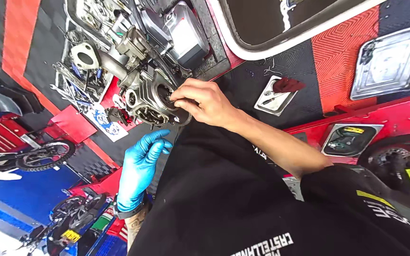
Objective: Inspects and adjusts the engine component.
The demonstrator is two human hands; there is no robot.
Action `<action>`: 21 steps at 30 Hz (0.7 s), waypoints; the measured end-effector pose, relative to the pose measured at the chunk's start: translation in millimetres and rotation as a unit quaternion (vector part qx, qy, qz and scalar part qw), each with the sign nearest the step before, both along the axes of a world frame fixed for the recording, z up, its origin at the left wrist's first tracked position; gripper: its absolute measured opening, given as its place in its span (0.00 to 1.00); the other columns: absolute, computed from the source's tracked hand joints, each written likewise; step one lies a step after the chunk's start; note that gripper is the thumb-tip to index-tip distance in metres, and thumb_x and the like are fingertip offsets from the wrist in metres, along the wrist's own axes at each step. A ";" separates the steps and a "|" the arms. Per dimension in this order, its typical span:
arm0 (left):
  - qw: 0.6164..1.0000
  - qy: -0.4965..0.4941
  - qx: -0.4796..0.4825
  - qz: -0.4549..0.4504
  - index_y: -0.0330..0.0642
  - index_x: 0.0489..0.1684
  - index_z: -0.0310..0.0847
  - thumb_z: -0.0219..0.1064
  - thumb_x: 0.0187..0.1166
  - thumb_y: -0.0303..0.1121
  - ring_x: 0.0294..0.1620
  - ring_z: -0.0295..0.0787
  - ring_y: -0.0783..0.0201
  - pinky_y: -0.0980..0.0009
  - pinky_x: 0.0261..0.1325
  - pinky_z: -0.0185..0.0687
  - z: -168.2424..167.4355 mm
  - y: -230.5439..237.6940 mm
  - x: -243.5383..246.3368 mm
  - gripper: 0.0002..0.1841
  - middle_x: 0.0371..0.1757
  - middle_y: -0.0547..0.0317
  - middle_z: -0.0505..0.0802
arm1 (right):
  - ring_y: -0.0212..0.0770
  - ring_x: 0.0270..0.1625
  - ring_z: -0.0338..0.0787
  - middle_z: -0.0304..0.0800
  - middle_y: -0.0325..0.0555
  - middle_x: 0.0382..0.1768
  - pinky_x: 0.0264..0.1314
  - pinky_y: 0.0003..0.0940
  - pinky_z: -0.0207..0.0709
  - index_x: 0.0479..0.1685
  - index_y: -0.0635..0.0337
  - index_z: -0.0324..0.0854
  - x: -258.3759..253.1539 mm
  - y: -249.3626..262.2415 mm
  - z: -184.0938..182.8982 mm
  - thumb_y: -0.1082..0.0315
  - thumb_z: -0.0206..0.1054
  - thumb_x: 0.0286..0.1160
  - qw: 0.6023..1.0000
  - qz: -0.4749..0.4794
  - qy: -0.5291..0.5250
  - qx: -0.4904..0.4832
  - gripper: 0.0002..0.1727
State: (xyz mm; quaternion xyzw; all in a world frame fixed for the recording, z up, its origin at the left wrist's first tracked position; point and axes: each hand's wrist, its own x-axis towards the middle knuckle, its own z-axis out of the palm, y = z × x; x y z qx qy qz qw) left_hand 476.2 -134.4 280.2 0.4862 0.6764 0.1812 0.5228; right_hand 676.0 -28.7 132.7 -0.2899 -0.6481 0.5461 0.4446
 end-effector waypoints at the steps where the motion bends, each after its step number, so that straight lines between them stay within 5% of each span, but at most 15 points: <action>1: 1.000 0.008 0.000 0.001 0.32 0.66 0.83 0.54 0.92 0.31 0.41 0.94 0.65 0.69 0.50 0.93 0.2 -0.8 -0.7 0.16 0.43 0.59 0.96 | 0.37 0.47 0.92 0.93 0.47 0.43 0.52 0.33 0.87 0.48 0.61 0.93 -3.9 1.1 -2.9 0.72 0.68 0.79 1.000 0.005 -0.004 0.004 0.08; 15: 1.000 0.017 -0.010 0.005 0.31 0.67 0.82 0.52 0.93 0.31 0.43 0.95 0.64 0.67 0.52 0.93 -6.5 -4.5 -4.6 0.17 0.47 0.58 0.96 | 0.41 0.50 0.92 0.93 0.47 0.41 0.56 0.36 0.85 0.46 0.60 0.94 -8.4 8.6 -0.2 0.72 0.66 0.79 0.997 0.030 -0.048 0.055 0.09; 21: 1.000 0.016 -0.015 0.007 0.32 0.68 0.82 0.52 0.93 0.31 0.43 0.95 0.63 0.67 0.52 0.93 -7.9 -3.3 -5.2 0.17 0.47 0.57 0.96 | 0.37 0.42 0.91 0.93 0.46 0.38 0.50 0.34 0.86 0.46 0.62 0.92 -10.7 8.8 -4.3 0.72 0.69 0.78 0.999 0.021 -0.021 0.022 0.07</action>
